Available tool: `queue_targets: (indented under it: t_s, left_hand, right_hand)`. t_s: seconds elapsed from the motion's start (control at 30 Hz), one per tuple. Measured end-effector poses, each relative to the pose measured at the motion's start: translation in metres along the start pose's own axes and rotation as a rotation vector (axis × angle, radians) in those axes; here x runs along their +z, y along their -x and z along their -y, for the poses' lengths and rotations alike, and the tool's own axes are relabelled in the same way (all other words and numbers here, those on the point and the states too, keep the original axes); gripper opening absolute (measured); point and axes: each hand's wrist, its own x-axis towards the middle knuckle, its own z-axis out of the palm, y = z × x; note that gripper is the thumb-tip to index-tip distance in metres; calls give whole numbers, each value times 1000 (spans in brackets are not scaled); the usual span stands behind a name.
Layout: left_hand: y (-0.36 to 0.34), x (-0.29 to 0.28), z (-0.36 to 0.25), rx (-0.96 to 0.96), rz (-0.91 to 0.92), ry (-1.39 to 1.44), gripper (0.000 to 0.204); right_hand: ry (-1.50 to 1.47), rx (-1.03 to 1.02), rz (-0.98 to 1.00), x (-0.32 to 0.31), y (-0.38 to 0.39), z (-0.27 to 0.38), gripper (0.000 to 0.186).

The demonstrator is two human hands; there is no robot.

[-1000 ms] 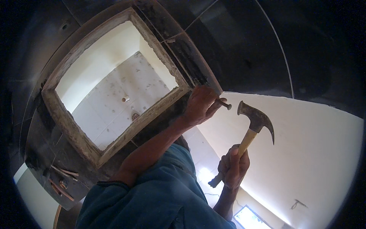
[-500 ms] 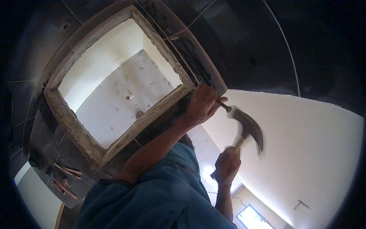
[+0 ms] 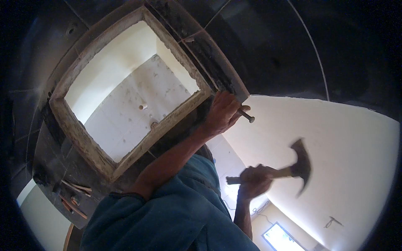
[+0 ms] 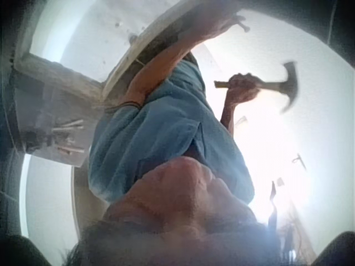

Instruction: The person uses a hammer and chisel to chip away the edges of a rectangular countertop cutout. They then pick up a stainless steel sink and place it into the cutout, adjusting its position by hand to fit.

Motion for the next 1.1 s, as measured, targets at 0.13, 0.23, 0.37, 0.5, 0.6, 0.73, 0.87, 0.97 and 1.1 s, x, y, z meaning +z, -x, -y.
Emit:
queue_targets:
  t_s: [0.13,0.23,0.37,0.5,0.6,0.73,0.87,0.97,1.1]
  left_hand:
    - [5,1,0,7,10,-28,23]
    - [8,1,-2,-12,33,-31,21]
    - [5,3,4,5,19,-38,21]
    - [2,4,0,12,6,-41,20]
    - [4,5,0,7,-9,-49,21]
    - [4,7,1,34,-17,-39,25]
    - [3,7,2,36,6,-18,28]
    - [2,6,-3,48,1,-75,29]
    - [3,7,0,59,17,-93,29]
  right_hand:
    - [68,137,-28,0,9,-9,34]
    - [27,129,-38,1,9,-10,35]
    - [197,83,31,-10,1,-18,34]
    - [-9,97,18,0,7,-29,33]
    - [-20,199,-62,-17,6,-24,34]
    - [-48,215,-66,-3,11,-24,30]
    - [-97,39,-115,-8,6,-27,29]
    - [8,-235,-61,-1,14,-52,31]
    - [-240,197,-208,-14,5,-29,29]
